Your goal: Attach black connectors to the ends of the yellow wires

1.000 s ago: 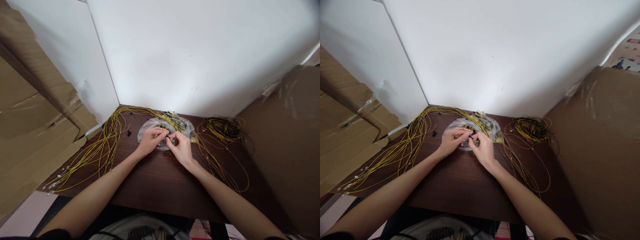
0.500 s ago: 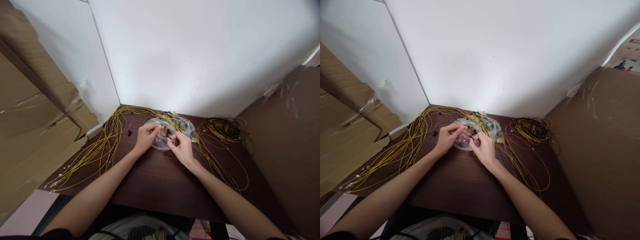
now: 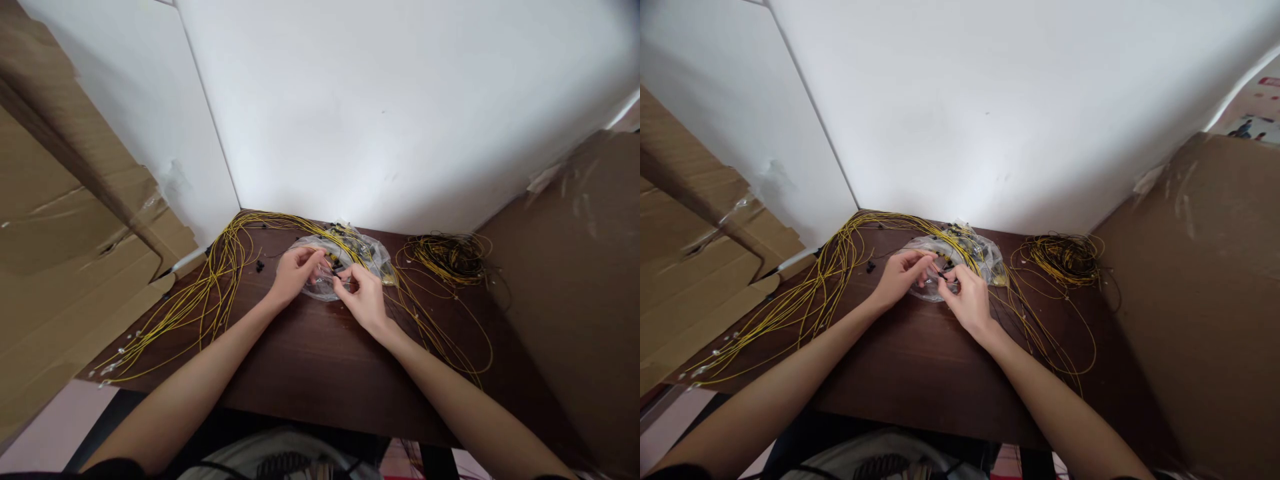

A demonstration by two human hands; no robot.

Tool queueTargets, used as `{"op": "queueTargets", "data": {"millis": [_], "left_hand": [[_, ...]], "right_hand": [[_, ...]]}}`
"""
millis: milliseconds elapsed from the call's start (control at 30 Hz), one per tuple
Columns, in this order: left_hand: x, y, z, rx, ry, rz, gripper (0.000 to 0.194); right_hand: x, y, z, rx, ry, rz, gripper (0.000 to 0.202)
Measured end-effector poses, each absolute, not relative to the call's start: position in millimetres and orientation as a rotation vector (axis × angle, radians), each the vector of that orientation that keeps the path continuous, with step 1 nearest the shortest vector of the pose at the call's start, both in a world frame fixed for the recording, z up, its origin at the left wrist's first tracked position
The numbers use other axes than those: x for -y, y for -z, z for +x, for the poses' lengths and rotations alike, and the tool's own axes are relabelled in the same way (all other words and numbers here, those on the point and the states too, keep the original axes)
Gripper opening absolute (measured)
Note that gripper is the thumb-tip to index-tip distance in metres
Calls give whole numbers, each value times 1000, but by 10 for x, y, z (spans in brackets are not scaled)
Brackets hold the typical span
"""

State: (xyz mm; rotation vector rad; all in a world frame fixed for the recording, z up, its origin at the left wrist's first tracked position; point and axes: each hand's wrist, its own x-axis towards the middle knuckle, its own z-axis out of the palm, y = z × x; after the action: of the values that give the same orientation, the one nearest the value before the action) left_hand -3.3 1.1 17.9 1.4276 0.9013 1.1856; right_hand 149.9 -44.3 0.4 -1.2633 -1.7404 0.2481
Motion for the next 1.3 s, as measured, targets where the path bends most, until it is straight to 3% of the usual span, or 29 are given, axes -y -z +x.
{"op": "queueTargets", "data": {"millis": [167,533,900,1300], "left_hand": [[54,-169,-15,-956,-1018,1769,26],[11,-225,-55,-1095,-1191,1742,30],[-138,-246,-162,-1019,-1551,1306,24],[-202,-261,-224,-903,-1524,772,30]], "right_hand": [[452,-6,1495,1755,-256,-1244,11],[444,-33,1492,1751,-222,-1219,11],[442,-21,1489,1752,-204,-1217,12],[449,-30,1486,1754,-224,-1229,13]]}}
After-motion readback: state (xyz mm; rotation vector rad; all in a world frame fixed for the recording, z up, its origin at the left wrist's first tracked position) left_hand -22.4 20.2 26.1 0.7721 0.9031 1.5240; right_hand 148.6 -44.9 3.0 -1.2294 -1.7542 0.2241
